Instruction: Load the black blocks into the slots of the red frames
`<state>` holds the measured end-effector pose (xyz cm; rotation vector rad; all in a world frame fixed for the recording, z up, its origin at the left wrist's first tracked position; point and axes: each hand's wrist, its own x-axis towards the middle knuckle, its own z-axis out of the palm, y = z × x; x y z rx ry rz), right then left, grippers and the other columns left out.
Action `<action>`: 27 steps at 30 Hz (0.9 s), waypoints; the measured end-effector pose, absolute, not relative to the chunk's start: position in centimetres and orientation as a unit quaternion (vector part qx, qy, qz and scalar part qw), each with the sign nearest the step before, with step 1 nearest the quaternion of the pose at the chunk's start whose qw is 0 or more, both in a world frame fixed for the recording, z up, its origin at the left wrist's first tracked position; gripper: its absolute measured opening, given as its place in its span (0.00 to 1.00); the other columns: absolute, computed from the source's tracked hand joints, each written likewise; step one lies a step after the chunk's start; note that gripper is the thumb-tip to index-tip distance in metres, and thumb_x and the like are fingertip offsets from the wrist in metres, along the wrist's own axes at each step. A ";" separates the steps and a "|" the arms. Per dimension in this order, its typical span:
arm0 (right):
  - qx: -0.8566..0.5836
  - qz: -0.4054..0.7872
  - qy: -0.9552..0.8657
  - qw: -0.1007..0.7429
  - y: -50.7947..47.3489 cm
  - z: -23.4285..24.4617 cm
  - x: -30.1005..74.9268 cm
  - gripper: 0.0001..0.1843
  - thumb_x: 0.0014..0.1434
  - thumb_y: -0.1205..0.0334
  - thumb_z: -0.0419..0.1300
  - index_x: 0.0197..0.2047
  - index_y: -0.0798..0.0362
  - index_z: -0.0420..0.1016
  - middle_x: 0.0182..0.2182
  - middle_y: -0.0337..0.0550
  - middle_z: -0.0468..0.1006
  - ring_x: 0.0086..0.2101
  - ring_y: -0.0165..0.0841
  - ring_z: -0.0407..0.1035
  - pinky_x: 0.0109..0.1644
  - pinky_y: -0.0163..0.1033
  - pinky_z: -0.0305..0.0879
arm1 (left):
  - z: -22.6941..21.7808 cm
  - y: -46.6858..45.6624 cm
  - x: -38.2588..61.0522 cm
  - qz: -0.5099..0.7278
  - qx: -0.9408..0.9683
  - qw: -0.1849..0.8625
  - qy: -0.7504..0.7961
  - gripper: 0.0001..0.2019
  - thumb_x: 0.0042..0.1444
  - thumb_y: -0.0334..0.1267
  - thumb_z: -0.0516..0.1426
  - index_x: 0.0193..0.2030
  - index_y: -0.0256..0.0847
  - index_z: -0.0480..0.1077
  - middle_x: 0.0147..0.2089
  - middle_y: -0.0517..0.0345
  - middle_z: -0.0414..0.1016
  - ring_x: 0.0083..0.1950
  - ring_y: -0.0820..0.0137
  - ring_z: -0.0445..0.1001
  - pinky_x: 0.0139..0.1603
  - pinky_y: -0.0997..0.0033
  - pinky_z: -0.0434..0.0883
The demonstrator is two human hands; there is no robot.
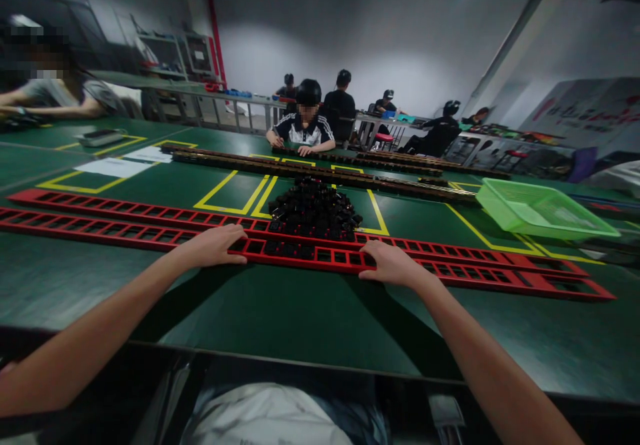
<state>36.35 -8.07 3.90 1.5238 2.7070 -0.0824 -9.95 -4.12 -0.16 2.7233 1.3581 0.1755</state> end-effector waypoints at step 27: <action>0.495 -0.022 0.846 -0.198 -3.3 5.4 36.1 0.10 0.64 0.59 0.57 0.38 0.54 0.79 0.35 0.45 0.80 0.34 0.35 0.72 0.38 0.37 0.63 | 3.0 -1.2 -1.6 0.150 0.887 -0.001 0.438 0.16 0.64 0.47 0.50 0.46 0.40 0.73 0.47 0.51 0.75 0.48 0.62 0.74 0.49 0.66 0.69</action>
